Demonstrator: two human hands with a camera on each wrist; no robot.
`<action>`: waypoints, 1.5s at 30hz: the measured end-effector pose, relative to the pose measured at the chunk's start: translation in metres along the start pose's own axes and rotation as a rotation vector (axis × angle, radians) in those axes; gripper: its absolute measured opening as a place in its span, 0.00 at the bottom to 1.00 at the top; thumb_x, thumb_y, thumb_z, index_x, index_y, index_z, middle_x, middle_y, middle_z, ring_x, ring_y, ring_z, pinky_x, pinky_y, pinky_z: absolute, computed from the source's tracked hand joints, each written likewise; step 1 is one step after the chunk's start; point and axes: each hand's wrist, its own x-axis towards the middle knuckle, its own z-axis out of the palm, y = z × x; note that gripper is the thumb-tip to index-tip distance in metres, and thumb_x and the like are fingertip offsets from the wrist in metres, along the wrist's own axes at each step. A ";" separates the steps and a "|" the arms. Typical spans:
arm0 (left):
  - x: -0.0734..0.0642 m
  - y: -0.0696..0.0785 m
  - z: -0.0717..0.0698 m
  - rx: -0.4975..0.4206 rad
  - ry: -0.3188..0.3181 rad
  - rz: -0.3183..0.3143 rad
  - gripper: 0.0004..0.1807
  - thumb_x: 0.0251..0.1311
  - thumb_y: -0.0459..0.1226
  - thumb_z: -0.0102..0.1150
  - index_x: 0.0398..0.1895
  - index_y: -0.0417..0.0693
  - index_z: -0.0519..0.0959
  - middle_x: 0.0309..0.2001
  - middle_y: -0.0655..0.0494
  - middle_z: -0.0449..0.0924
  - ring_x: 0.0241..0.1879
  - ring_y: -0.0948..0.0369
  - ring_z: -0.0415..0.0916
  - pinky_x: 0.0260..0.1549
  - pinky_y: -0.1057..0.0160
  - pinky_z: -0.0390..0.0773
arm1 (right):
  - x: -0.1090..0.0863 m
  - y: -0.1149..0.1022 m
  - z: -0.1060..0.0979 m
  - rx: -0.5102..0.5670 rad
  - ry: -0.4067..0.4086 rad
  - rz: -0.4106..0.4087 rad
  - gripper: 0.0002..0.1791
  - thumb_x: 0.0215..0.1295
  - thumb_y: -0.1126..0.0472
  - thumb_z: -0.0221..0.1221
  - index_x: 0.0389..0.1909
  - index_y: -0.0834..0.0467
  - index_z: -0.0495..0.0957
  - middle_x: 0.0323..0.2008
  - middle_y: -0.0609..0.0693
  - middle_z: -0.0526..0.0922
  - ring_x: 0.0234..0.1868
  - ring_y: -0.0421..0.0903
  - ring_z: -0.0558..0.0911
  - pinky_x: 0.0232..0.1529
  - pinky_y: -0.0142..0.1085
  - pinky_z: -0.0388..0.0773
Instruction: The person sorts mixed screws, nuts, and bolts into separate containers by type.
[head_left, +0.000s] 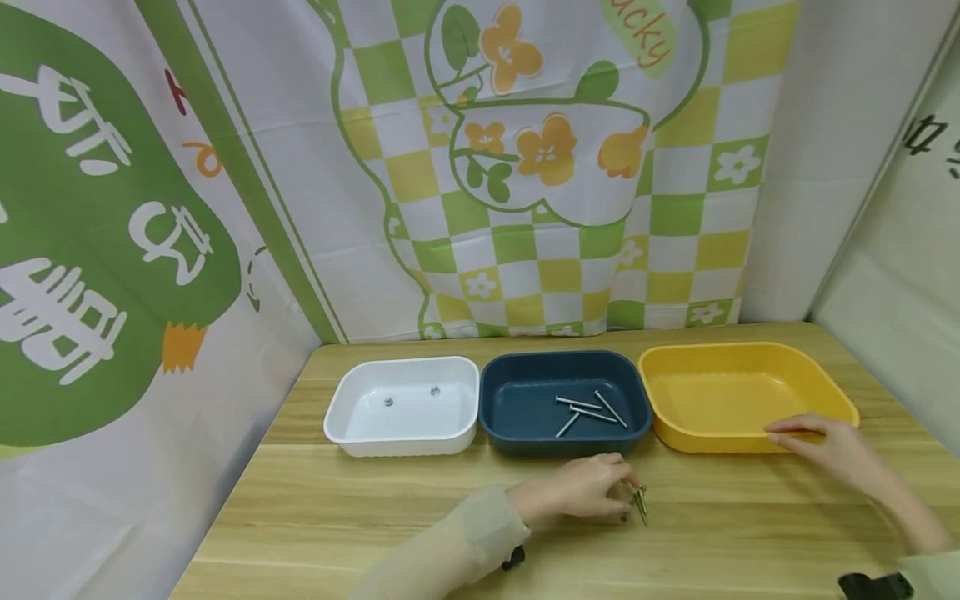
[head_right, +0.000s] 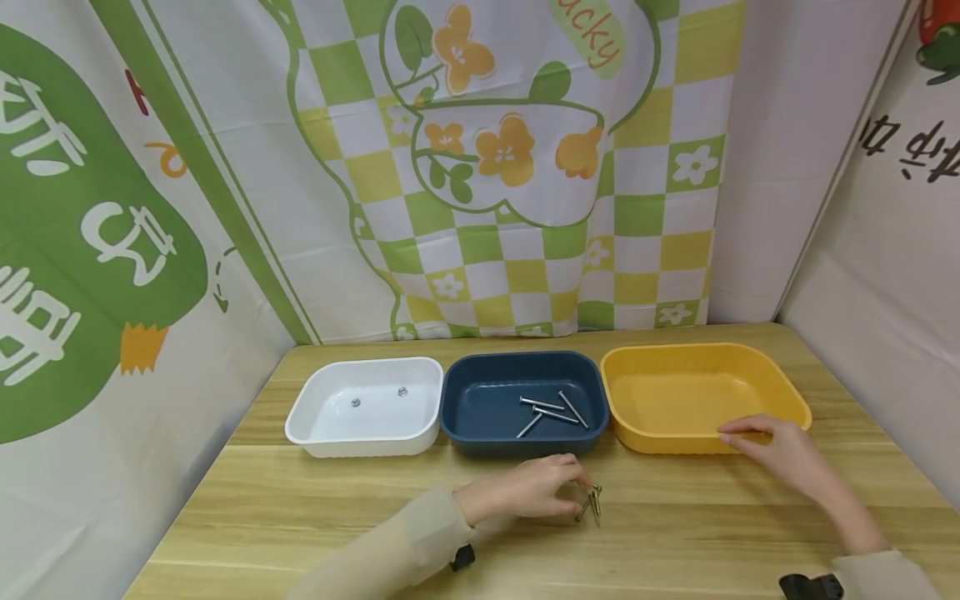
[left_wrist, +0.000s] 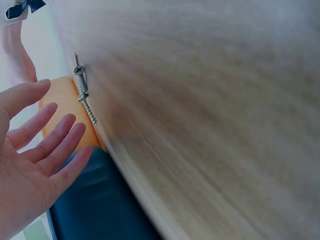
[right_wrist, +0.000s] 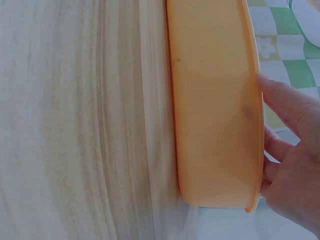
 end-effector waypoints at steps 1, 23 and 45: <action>0.000 0.000 0.001 -0.003 -0.003 0.001 0.16 0.54 0.44 0.58 0.47 0.54 0.74 0.40 0.64 0.71 0.36 0.74 0.67 0.32 0.81 0.64 | 0.000 0.000 0.000 0.001 -0.002 0.002 0.06 0.51 0.63 0.63 0.31 0.60 0.81 0.29 0.27 0.76 0.35 0.15 0.64 0.33 0.14 0.58; 0.008 -0.007 0.013 -0.061 0.007 -0.007 0.13 0.50 0.45 0.61 0.37 0.51 0.78 0.33 0.64 0.75 0.32 0.74 0.67 0.32 0.84 0.61 | -0.003 0.005 0.001 0.012 -0.037 0.032 0.07 0.55 0.60 0.60 0.34 0.59 0.80 0.31 0.25 0.74 0.37 0.14 0.63 0.34 0.13 0.54; 0.012 -0.006 0.016 0.015 0.007 -0.031 0.04 0.50 0.41 0.62 0.27 0.53 0.80 0.26 0.67 0.74 0.27 0.75 0.66 0.28 0.83 0.60 | -0.003 0.004 0.000 0.009 -0.037 0.041 0.07 0.56 0.59 0.60 0.34 0.58 0.80 0.31 0.25 0.73 0.37 0.14 0.62 0.34 0.14 0.53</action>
